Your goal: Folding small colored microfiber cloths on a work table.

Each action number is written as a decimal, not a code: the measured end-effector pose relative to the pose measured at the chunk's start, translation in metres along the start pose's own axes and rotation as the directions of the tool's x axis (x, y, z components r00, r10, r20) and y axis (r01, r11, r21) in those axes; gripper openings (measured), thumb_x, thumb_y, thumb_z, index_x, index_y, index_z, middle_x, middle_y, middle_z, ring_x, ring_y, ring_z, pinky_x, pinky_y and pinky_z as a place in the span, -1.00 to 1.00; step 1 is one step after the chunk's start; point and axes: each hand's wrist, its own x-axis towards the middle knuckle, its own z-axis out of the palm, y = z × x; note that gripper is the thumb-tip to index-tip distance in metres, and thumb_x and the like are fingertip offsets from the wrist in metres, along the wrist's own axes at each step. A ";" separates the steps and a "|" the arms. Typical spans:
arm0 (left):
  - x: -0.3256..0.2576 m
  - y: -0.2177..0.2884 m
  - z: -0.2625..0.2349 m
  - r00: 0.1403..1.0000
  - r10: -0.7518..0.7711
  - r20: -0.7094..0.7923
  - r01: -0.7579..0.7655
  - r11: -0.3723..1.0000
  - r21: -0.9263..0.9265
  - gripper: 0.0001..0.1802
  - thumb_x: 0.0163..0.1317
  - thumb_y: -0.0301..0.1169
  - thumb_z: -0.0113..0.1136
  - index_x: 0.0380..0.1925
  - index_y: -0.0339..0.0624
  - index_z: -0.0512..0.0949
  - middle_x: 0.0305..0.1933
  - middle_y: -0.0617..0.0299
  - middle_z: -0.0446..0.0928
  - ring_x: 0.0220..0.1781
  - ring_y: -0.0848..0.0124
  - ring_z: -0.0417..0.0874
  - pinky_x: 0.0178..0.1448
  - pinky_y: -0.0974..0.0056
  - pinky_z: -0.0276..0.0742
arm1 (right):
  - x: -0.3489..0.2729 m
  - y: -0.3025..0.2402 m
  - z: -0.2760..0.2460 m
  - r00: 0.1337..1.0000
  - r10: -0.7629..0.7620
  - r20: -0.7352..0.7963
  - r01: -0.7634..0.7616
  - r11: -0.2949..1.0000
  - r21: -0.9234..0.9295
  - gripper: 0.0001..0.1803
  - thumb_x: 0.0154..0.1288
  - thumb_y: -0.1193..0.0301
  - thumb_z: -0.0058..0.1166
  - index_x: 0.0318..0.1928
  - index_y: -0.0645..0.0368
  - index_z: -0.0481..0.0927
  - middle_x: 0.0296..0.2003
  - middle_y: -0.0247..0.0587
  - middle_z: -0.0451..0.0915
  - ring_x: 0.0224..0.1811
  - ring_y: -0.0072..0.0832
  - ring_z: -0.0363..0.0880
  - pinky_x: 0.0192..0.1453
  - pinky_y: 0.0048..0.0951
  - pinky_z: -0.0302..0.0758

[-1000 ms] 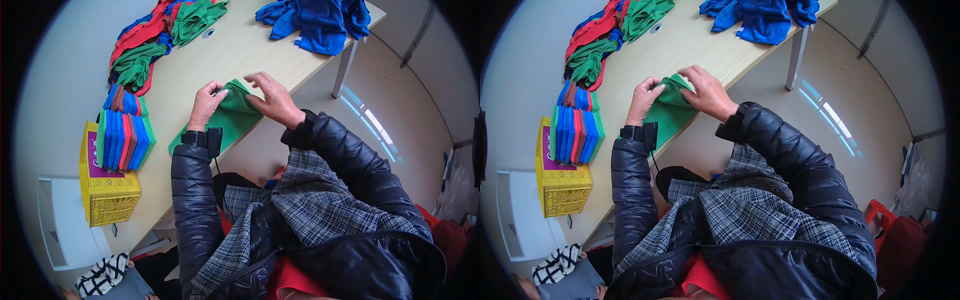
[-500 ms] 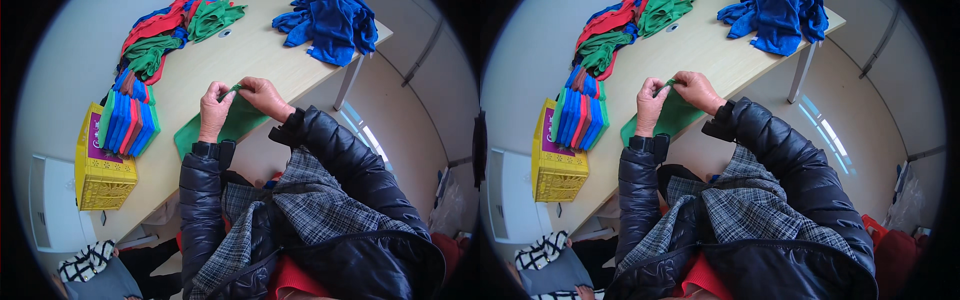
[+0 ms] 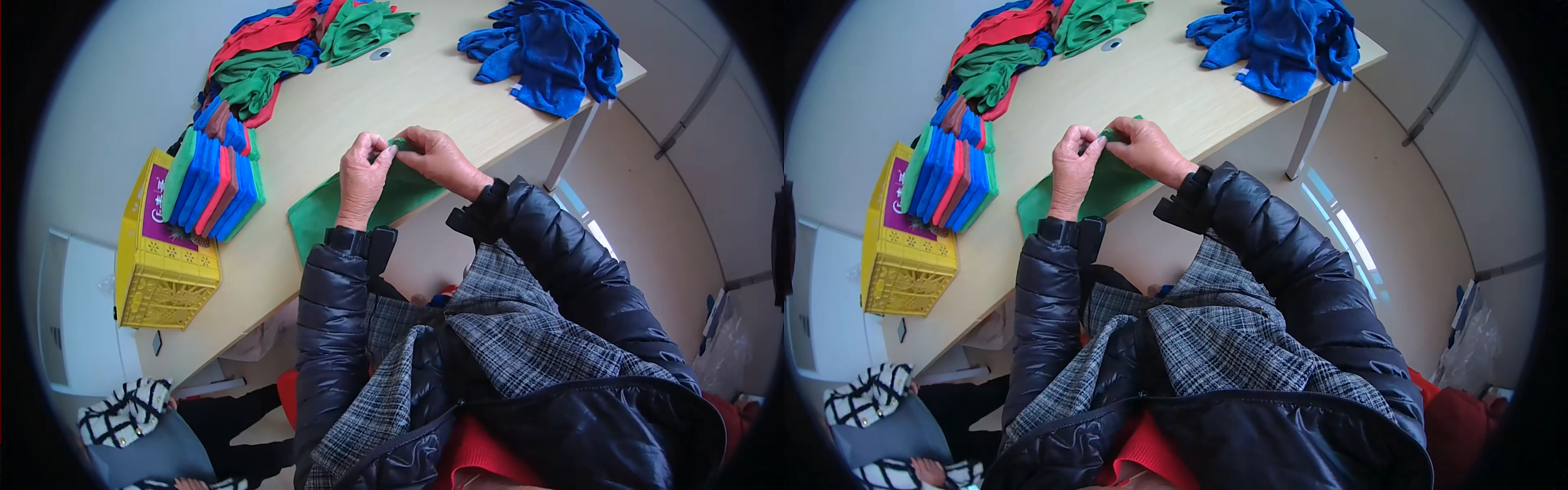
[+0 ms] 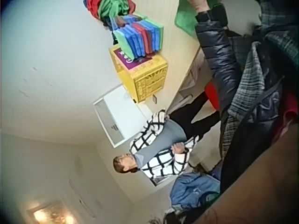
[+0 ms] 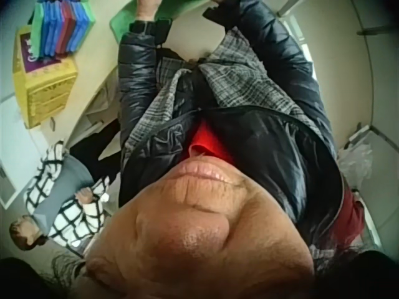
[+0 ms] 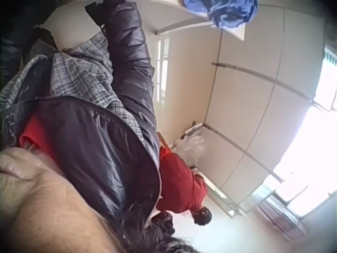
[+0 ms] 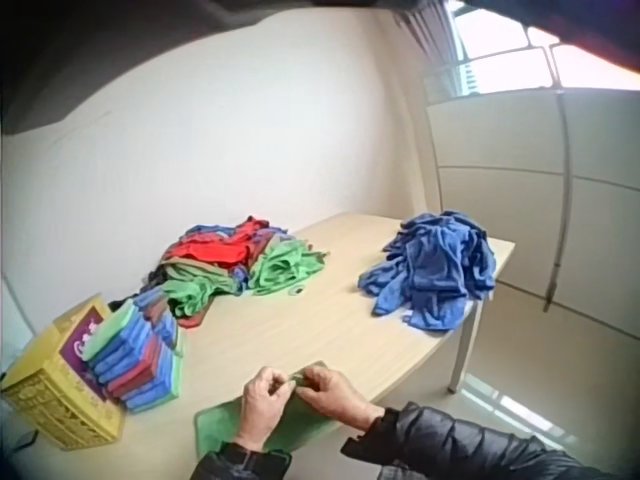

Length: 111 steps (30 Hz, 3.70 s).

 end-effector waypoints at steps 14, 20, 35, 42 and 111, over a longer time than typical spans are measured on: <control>-0.064 -0.083 -0.147 0.946 -0.260 0.193 0.158 0.891 0.426 -0.70 0.06 -0.39 0.40 -0.21 -0.27 0.59 -0.35 -0.03 0.61 -0.32 0.25 0.65 -0.12 0.22 0.54 | -0.003 -0.029 -0.012 0.998 -0.056 -0.033 0.054 0.996 -0.066 -0.86 0.39 0.54 0.08 -0.11 0.27 0.65 -0.38 -0.34 0.65 -0.28 -0.69 0.54 -0.13 -0.59 0.52; -0.097 -0.103 -0.204 0.924 -0.378 0.056 0.317 0.840 0.439 -0.78 0.08 -0.46 0.38 -0.27 -0.27 0.61 -0.37 0.13 0.62 -0.32 0.38 0.62 -0.11 0.26 0.53 | 0.001 -0.026 -0.024 0.998 -0.053 -0.029 0.052 0.998 -0.043 -0.85 0.40 0.54 0.08 -0.10 0.26 0.66 -0.35 -0.39 0.65 -0.26 -0.71 0.53 -0.14 -0.61 0.50; -0.066 0.069 -0.276 0.994 -0.100 -0.040 0.107 0.959 0.264 -0.88 0.29 -0.58 0.21 -0.22 -0.25 0.48 -0.25 0.42 0.46 -0.12 0.62 0.48 0.03 0.44 0.46 | 0.053 -0.106 -0.082 0.977 -0.213 0.020 0.214 0.970 -0.115 -0.75 0.50 0.52 0.02 0.11 0.30 0.59 -0.05 -0.32 0.64 0.04 -0.58 0.55 0.24 -0.53 0.41; -0.050 0.116 -0.298 0.997 -0.032 -0.073 0.054 0.947 0.318 -0.88 0.31 -0.56 0.22 -0.19 -0.28 0.49 -0.26 0.42 0.46 -0.19 0.65 0.47 -0.06 0.46 0.46 | 0.100 -0.152 -0.096 0.952 -0.306 -0.024 0.304 0.950 -0.070 -0.71 0.51 0.44 0.01 0.14 0.29 0.59 0.03 -0.28 0.63 0.13 -0.56 0.53 0.31 -0.51 0.38; -0.058 -0.102 -0.119 0.979 -0.148 0.137 -0.017 0.615 0.788 -0.49 0.36 -0.28 0.16 0.28 -0.19 0.43 0.41 -0.08 0.32 0.45 0.01 0.33 0.43 0.04 0.32 | 0.077 0.053 0.102 0.801 0.012 0.598 0.486 0.569 -0.663 -0.31 0.46 -0.02 -0.06 0.43 0.11 0.29 0.47 -0.07 0.25 0.48 -0.01 0.23 0.44 0.04 0.28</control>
